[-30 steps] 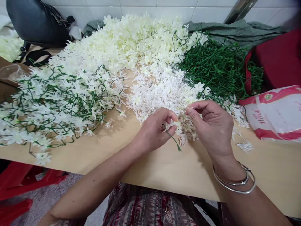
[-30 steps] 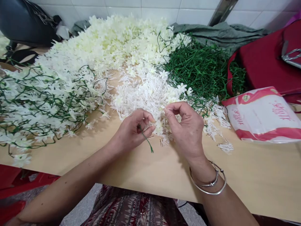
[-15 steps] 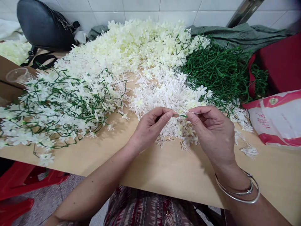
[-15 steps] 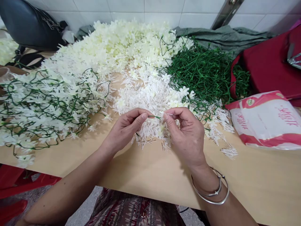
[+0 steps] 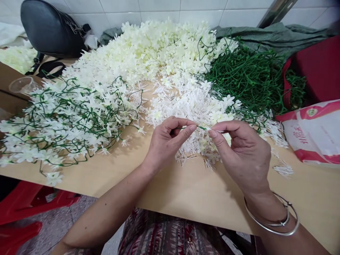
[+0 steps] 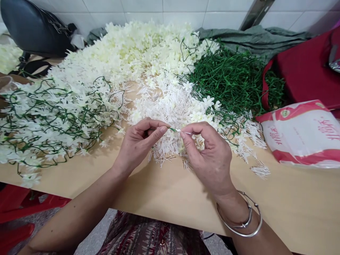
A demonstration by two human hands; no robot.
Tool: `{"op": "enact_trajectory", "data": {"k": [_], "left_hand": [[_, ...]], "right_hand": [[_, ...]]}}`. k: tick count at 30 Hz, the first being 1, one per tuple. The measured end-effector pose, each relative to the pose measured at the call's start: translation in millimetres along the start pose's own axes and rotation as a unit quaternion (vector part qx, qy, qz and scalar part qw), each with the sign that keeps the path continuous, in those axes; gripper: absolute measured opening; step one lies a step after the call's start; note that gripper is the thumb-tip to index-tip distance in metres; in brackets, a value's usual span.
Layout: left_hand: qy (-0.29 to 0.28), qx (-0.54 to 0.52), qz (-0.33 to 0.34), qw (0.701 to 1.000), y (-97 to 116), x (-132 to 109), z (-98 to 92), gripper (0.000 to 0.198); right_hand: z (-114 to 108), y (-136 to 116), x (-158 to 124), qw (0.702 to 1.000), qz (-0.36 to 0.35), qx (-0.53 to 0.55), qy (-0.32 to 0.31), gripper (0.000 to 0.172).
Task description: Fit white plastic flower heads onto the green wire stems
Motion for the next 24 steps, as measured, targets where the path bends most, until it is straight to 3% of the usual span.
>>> {"op": "enact_trajectory", "data": {"k": [24], "left_hand": [[0.000, 0.099, 0.122, 0.988, 19, -2, -0.5, 0.004]], "right_hand": [[0, -1, -1, 0.999, -0.015, -0.049, 0.016, 0.003]]}}
Point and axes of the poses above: each hand's wrist, its own x-axis towards the middle knuckle, its own z-axis out of the palm, y = z × x, the point moved 8 cm from there along x, towards the middle knuckle, and after that the axes turned 10 degrees about z, right-handed, at the moved point
